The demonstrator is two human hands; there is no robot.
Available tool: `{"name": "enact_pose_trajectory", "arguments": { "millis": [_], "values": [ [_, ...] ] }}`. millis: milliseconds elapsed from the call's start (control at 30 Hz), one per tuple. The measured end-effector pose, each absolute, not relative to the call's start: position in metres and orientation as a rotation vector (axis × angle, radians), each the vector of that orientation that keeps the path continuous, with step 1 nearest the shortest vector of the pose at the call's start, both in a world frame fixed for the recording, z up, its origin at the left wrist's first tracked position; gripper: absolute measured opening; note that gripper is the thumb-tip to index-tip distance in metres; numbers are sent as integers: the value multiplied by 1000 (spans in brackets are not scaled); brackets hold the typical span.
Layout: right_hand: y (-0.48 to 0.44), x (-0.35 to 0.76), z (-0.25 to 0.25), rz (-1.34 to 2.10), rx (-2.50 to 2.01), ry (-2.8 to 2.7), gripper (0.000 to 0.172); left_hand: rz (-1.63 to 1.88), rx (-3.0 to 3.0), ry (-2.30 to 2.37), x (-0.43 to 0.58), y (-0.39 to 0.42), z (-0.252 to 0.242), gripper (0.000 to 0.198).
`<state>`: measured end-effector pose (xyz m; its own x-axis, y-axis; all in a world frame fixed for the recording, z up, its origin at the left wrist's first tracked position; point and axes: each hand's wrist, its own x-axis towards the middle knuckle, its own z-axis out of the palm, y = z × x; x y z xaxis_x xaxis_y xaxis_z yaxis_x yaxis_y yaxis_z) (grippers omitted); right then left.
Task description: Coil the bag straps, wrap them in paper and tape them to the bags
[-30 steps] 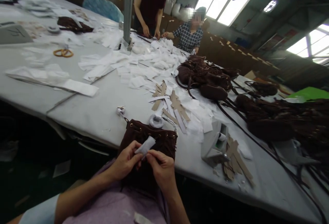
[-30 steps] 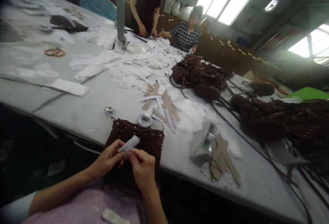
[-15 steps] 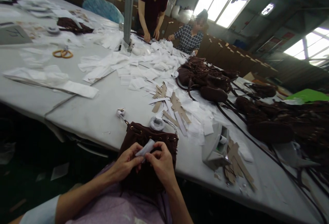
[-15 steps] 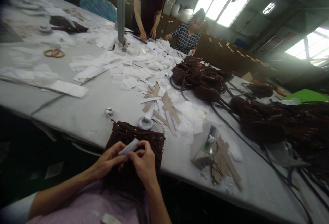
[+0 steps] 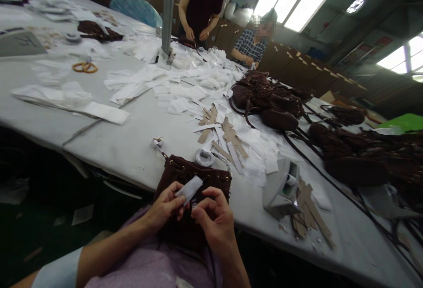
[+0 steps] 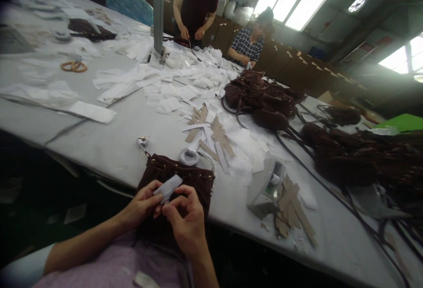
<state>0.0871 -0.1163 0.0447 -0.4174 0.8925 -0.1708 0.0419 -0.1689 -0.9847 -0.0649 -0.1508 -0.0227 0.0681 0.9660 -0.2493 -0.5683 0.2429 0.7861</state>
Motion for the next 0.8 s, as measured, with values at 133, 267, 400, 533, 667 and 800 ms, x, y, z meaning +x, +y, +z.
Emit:
{"name": "enact_pose_trajectory", "arguments": {
  "millis": [133,267,400,533,667,800],
  "values": [
    [-112,78,49,1707,-1082,-1549,34,1240,671,940,-64,-151,-17,28],
    [-99,73,27,1612,-1295,-1650,33,1234,712,990,-66,-151,-12,31],
    [-96,73,17,1664,-1273,-1583,35,1242,718,933,-67,-151,-18,30],
    [-95,75,17,1671,-1239,-1599,33,1195,677,871,-69,-149,-21,32],
    [-92,77,10,1572,-1274,-1683,35,1164,565,908,-72,-143,-14,32],
    [-88,77,-3,1605,-1213,-1617,38,1108,226,744,-73,-138,-12,27]
  ]
}}
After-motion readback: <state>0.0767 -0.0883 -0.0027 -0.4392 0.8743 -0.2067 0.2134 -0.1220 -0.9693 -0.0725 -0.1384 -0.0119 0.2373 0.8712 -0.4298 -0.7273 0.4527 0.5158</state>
